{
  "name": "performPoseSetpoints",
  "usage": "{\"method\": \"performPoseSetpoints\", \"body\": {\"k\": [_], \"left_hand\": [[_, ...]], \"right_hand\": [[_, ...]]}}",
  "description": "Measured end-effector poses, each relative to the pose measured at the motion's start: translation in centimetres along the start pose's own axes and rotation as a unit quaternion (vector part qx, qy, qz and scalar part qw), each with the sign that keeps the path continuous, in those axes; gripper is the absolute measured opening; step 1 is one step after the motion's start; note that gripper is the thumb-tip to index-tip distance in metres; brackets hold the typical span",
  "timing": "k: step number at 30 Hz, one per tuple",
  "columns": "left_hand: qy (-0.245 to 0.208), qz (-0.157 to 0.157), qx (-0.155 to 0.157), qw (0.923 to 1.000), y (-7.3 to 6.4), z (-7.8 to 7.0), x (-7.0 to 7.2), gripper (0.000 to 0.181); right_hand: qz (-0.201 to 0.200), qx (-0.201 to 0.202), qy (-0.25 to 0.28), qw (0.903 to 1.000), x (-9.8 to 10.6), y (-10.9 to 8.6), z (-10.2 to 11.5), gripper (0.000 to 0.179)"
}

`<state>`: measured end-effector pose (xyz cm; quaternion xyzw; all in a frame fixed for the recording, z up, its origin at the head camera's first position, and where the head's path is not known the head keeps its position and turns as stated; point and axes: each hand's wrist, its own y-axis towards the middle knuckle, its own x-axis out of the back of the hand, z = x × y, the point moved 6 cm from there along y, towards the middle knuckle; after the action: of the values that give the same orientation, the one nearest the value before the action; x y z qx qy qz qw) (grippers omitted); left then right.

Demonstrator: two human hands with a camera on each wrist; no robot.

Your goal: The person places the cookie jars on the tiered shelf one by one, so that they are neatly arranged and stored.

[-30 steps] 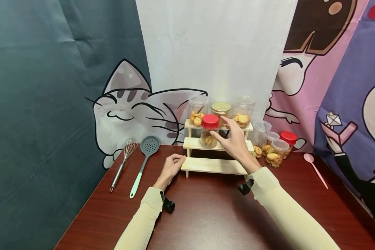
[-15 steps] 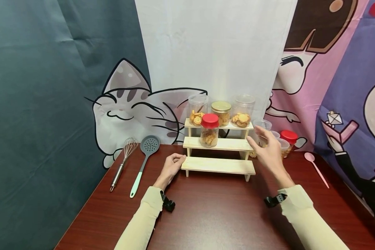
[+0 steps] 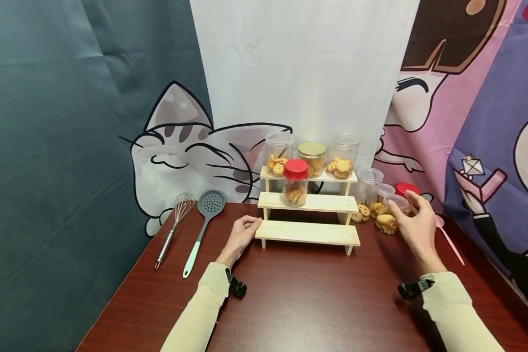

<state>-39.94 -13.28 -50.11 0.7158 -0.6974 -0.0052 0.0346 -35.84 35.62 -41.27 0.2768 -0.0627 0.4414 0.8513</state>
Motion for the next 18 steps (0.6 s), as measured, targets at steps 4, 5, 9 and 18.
{"method": "performPoseSetpoints", "body": {"k": [4,5,9,18], "left_hand": [[0.001,-0.002,-0.003,1.0,-0.1,-0.1,-0.1,0.029],[0.0,-0.002,-0.002,1.0,-0.1,-0.1,-0.1,0.029],[-0.003,0.001,0.001,1.0,-0.1,0.0,-0.2,0.029],[-0.021,0.005,0.004,0.9997,0.1,0.0,-0.1,0.024]], "right_hand": [[0.004,0.0,-0.012,0.9999,0.0,0.0,-1.2,0.069],[-0.001,0.003,-0.012,0.9999,0.0,0.0,-1.3,0.069],[-0.036,0.008,-0.008,0.9993,0.5,-0.1,-2.0,0.068],[0.017,-0.034,0.008,0.9992,-0.3,0.0,-4.3,0.078]]}}
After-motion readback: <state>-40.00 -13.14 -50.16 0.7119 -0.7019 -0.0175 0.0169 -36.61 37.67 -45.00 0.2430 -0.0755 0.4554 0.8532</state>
